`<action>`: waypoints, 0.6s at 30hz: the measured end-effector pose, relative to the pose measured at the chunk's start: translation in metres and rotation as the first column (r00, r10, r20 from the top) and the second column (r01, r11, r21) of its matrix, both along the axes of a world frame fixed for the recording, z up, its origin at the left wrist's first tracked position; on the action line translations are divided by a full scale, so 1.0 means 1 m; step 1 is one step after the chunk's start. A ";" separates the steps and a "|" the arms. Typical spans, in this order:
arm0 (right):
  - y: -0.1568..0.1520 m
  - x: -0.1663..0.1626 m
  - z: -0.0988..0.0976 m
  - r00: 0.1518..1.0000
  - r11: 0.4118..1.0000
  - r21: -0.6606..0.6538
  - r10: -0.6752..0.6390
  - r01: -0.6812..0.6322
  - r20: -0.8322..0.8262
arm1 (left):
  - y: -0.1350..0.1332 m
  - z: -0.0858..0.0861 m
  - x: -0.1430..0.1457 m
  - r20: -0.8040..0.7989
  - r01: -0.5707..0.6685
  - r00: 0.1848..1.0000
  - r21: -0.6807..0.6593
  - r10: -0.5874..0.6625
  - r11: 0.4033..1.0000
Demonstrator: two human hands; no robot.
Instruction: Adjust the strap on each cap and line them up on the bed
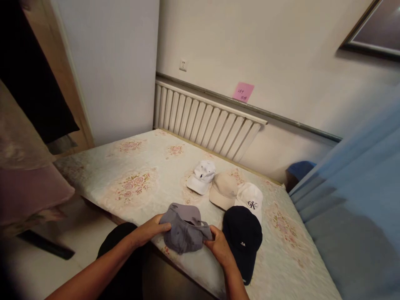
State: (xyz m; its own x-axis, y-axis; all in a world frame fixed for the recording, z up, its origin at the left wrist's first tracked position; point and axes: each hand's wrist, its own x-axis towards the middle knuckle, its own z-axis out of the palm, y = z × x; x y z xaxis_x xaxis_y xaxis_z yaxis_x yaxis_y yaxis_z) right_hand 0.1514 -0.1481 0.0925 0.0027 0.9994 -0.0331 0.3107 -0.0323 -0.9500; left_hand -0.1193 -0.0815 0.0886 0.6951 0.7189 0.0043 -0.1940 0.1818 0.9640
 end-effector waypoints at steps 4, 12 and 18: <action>-0.008 -0.002 0.010 0.991 0.990 -0.061 0.121 -0.124 -0.056 | -0.003 0.003 0.003 -0.021 0.027 0.999 -0.014 -0.027 1.000; -0.013 -0.013 0.011 0.992 0.985 -0.117 0.126 -0.128 -0.020 | -0.009 0.002 0.007 -0.139 0.018 0.990 0.026 -0.015 0.999; -0.013 -0.013 0.007 1.000 0.997 -0.079 0.018 -0.020 -0.018 | -0.006 0.001 0.011 -0.212 -0.083 0.974 0.005 0.082 0.997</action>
